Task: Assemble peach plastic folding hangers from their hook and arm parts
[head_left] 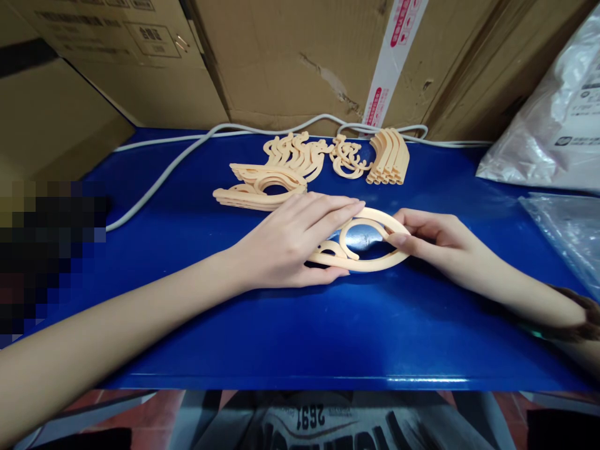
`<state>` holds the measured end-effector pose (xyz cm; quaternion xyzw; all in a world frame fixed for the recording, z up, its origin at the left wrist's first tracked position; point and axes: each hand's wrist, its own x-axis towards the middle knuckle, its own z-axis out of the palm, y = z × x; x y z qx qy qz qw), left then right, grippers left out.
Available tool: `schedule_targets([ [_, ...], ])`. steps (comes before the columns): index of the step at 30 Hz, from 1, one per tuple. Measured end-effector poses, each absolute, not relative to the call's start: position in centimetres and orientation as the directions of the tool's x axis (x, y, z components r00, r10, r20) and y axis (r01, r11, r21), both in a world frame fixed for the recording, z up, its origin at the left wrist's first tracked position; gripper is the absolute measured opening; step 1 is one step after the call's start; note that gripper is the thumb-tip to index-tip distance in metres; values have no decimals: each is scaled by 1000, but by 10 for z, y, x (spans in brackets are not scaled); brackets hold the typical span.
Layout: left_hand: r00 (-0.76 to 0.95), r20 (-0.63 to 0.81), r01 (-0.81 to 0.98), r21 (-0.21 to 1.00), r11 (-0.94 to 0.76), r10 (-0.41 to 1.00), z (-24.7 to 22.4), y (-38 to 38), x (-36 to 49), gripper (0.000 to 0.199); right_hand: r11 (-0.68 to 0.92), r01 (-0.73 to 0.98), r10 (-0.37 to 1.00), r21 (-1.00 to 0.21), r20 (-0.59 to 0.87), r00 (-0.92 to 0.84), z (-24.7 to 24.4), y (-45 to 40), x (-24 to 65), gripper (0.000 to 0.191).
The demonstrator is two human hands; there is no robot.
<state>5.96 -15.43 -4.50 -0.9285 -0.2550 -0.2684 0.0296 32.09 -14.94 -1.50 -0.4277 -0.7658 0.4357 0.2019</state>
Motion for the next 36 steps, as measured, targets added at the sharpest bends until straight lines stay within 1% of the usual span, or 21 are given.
schedule_targets([
  [6,712,545,501,48,-864,443,-45,-155,59,64,243,443,834,-863,-48,-550,-12,-149,321,32],
  [11,724,543,503,6,-865,425,-46,-155,59,66,197,441,820,-876,-99,-563,-14,-148,320,34],
  [17,742,534,497,-30,-867,407,-45,-153,58,72,145,422,827,-895,-124,-549,-16,-147,320,33],
  [24,754,534,492,-74,-867,383,-44,-153,59,63,163,419,820,-893,-114,-561,-16,-148,322,32],
  [29,758,545,485,-105,-868,358,-43,-152,57,63,165,425,816,-890,-119,-565,-17,-147,322,31],
  [33,754,542,493,-95,-865,371,-44,-152,56,72,175,413,815,-894,-103,-570,-16,-147,320,32],
  [36,740,534,505,-38,-862,409,-43,-153,56,72,187,394,814,-900,-82,-574,-15,-148,320,30],
])
